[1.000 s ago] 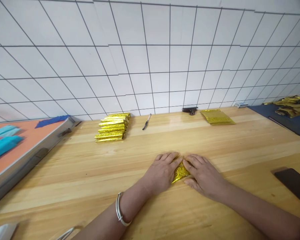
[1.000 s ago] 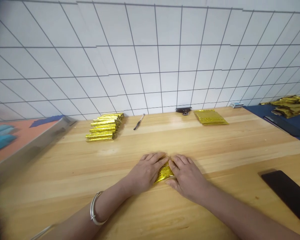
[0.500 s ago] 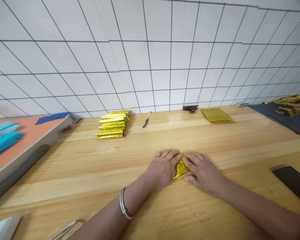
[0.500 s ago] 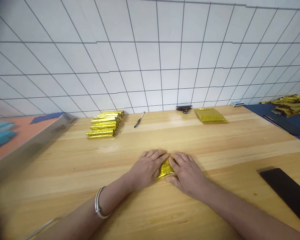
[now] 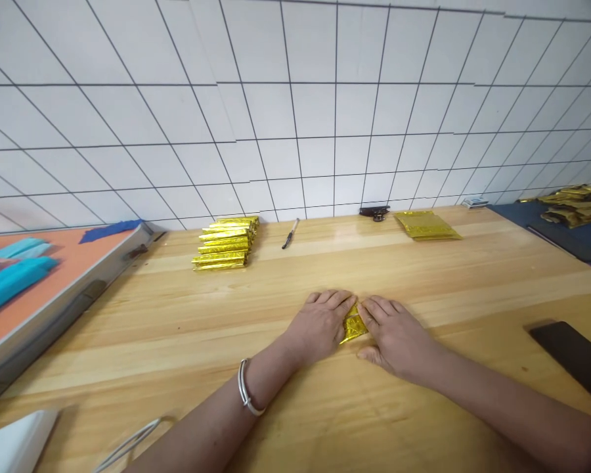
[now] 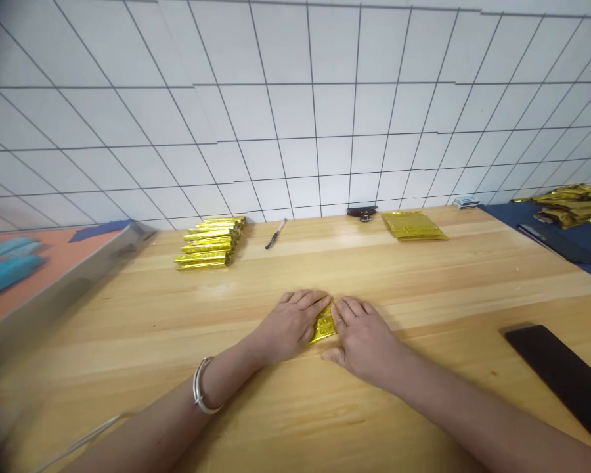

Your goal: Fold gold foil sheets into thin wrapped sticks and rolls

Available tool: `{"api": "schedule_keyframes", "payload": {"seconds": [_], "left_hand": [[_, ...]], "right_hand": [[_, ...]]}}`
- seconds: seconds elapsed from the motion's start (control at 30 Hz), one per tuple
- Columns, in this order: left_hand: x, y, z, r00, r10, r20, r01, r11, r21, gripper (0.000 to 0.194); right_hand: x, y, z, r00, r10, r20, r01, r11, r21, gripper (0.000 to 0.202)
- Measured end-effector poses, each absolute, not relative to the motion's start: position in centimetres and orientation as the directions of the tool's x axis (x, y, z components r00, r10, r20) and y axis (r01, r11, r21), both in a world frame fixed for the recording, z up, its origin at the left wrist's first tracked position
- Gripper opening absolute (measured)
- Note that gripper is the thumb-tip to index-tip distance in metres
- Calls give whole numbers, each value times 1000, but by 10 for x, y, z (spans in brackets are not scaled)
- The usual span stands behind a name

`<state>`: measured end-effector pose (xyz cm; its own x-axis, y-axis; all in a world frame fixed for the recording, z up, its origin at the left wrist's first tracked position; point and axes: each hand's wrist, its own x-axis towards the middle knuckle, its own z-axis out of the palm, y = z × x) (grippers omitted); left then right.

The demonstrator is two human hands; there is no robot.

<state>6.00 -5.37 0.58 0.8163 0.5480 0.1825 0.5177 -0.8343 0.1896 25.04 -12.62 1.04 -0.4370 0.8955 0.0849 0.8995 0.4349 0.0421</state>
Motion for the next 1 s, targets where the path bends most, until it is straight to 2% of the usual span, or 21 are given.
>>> {"api": "schedule_keyframes", "payload": {"seconds": [0.2,0.4,0.73,0.83,1.0], "left_hand": [[60,-55,6,809,551,204,518,-833,192,56],[59,-54,6,808,546,224,510,-837,200,54],[60,-54,5,810,541,226,513,-841,173,53],[60,-55,5,808,546,223,516,-837,182,52],[51,-56,11,776,563,285,533,-827,180,45]], "right_hand": [[257,-133,11,-428,900,85,899,433,-57,67],[263,-128,14,-400,907,130,894,417,-161,51],[241,-121,14,-456,884,102,889,449,86,73],[234,-119,19,-459,882,105,887,449,105,70],[235,-125,19,-429,898,99,903,424,71,70]]}}
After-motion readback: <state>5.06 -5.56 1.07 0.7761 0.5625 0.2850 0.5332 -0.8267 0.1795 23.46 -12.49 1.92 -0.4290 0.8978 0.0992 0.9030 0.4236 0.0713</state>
